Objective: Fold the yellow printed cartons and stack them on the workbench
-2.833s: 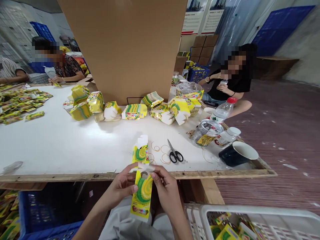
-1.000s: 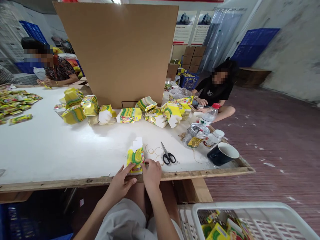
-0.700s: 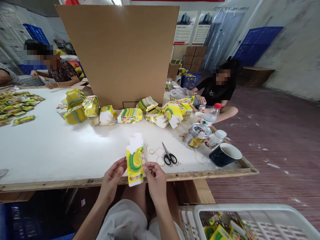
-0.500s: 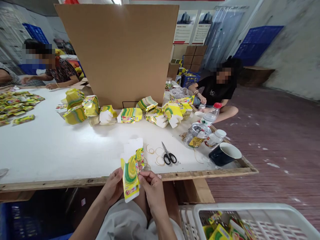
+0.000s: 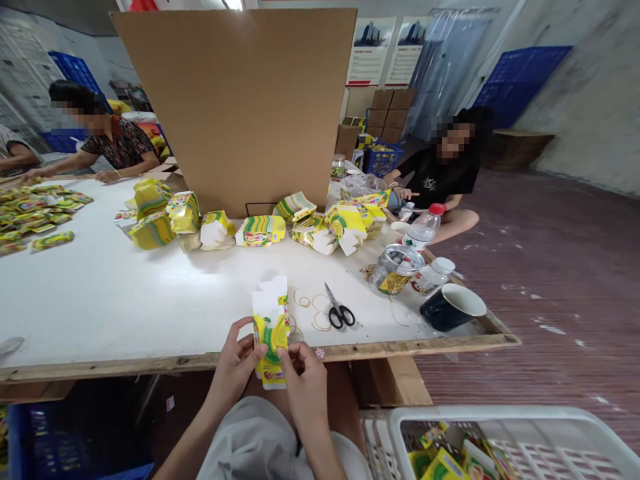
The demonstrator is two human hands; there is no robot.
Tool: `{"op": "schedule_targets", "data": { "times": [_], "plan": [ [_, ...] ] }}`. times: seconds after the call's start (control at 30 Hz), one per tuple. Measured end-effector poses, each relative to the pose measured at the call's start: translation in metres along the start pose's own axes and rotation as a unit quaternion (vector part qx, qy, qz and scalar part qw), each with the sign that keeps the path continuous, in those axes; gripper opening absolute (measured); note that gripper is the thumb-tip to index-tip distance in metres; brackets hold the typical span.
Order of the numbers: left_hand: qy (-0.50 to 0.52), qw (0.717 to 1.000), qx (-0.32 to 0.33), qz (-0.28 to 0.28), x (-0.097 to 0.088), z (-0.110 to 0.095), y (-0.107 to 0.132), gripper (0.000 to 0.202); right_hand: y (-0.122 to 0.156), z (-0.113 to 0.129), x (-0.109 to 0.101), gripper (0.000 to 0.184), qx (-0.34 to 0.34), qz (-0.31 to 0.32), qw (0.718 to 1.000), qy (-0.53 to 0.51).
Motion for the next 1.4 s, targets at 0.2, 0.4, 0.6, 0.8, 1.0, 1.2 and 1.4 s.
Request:
{"op": "schedule_targets", "data": {
  "times": [0.2,0.4,0.6,0.8,1.0,1.2,1.4],
  "plan": [
    [-0.035,0.994,-0.001,0.099,0.012,-0.016,0.011,0.065,-0.008,0.016,-0.007,0.051,-0.055,0.061,0.997,0.005],
    [0.023,0.980,-0.052,0.193,0.023,-0.022,0.018,0.050,-0.010,0.033,-0.012,0.034,-0.053,0.115,0.992,-0.025],
    [0.049,0.971,-0.074,0.223,0.029,-0.015,0.026,0.046,-0.007,0.040,-0.017,0.026,-0.044,0.150,0.987,0.043],
    [0.044,0.971,-0.103,0.213,0.025,-0.009,0.024,0.074,-0.008,0.037,-0.020,0.021,-0.068,0.119,0.988,0.067],
    [-0.045,0.979,-0.079,0.181,0.018,-0.004,0.019,0.061,-0.012,0.034,-0.036,0.041,-0.054,0.056,0.996,0.037],
    [-0.126,0.976,-0.031,0.177,0.020,-0.008,0.019,0.058,-0.008,0.039,-0.026,0.052,-0.008,0.127,0.991,0.040],
    [-0.065,0.981,-0.055,0.172,0.023,-0.011,0.021,0.066,-0.009,0.037,-0.027,0.039,-0.003,0.121,0.989,0.080]
  ]
}}
Point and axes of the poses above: each hand's wrist, its own y-axis away from the middle knuckle, its own x-axis out of the palm, z = x × y, the point moved 7 cm from there along -y, towards the middle knuckle, and after that the axes turned 4 degrees about z, right-handed, at the moved point
